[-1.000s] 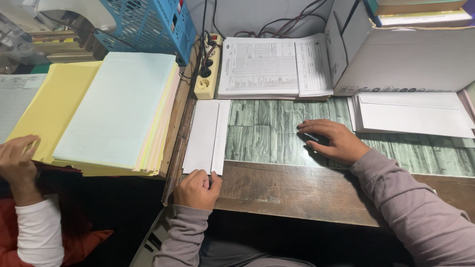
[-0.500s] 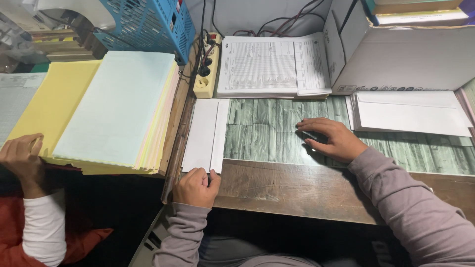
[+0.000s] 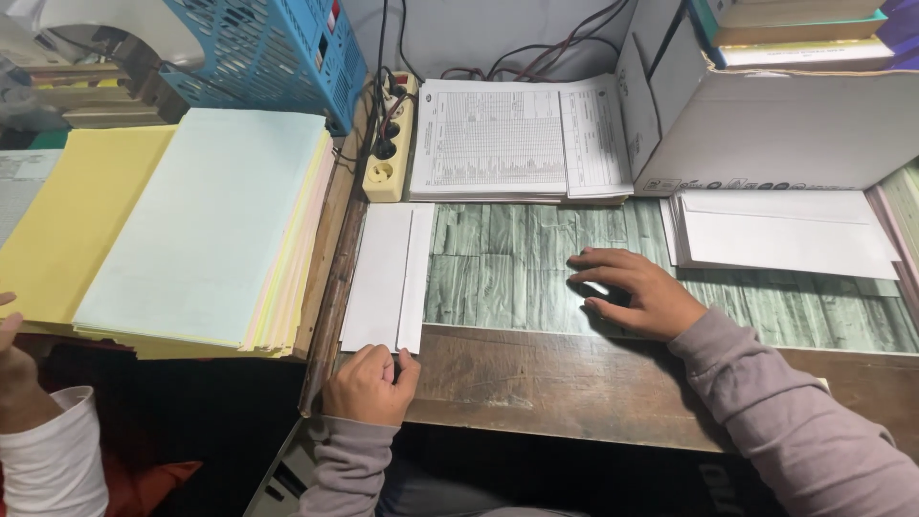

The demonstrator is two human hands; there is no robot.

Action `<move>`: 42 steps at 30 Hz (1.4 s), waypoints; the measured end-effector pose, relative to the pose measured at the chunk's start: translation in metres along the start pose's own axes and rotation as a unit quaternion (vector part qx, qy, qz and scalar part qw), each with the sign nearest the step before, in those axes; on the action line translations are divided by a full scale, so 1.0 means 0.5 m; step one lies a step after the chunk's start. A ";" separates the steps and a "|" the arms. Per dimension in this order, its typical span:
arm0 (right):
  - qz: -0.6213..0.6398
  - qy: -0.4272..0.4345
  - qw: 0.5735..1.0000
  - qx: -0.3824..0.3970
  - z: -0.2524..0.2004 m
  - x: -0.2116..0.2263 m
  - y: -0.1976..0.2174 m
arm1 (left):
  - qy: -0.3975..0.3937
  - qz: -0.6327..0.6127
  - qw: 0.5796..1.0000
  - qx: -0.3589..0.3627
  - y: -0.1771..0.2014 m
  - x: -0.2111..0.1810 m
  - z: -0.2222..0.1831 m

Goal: Stuffing printed documents into envelopes and organizing them on a desk

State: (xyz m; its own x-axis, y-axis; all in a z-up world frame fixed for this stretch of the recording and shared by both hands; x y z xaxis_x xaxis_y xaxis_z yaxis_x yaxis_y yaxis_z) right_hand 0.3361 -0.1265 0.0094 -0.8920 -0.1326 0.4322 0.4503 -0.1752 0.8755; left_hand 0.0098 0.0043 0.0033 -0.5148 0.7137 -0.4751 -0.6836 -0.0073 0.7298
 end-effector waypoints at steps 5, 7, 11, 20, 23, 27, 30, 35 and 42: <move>0.008 0.000 1.000 0.001 -0.009 0.006 0.002 | -0.005 -0.002 1.000 -0.013 -0.001 -0.002 -0.005; 0.009 -0.006 1.000 0.004 -0.010 0.006 0.001 | -0.006 -0.007 1.000 -0.015 -0.001 -0.002 -0.006; 0.009 -0.009 1.000 -0.002 -0.010 -0.003 -0.001 | -0.016 -0.014 1.000 -0.023 -0.002 0.000 -0.005; 0.011 0.001 1.000 -0.007 -0.011 -0.005 -0.004 | -0.006 -0.020 0.999 -0.029 -0.002 0.003 -0.009; 0.010 0.007 1.000 -0.006 -0.012 -0.010 -0.005 | -0.003 -0.016 0.999 -0.033 -0.002 -0.001 -0.007; 0.017 0.012 1.000 -0.021 -0.011 -0.007 0.000 | -0.001 -0.006 0.999 -0.041 -0.005 0.001 -0.006; 0.021 0.003 1.000 -0.012 -0.011 -0.006 0.000 | -0.009 -0.020 0.999 -0.042 -0.002 -0.002 -0.003; 0.022 0.002 1.000 -0.013 -0.010 -0.010 -0.002 | -0.004 0.005 1.000 -0.029 0.000 -0.004 0.000; -0.022 -0.005 0.999 -0.028 0.002 0.005 -0.008 | 0.027 -0.012 0.999 -0.013 -0.002 0.003 0.000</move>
State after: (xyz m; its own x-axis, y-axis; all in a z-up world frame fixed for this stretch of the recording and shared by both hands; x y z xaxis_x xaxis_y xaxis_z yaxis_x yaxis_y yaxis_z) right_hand 0.3320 -0.1253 0.0074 -0.9110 -0.1138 0.3963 0.4123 -0.2357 0.8800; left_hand 0.0098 0.0055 0.0016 -0.5248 0.6746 -0.5192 -0.7087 -0.0084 0.7054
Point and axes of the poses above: each hand's wrist, its own z-axis towards the middle knuckle, its own y-axis out of the back of the hand, x = y × z, the point moved 1 cm from there along z, towards the middle knuckle, and after that the axes turned 10 degrees about -z, right-handed, at the moved point
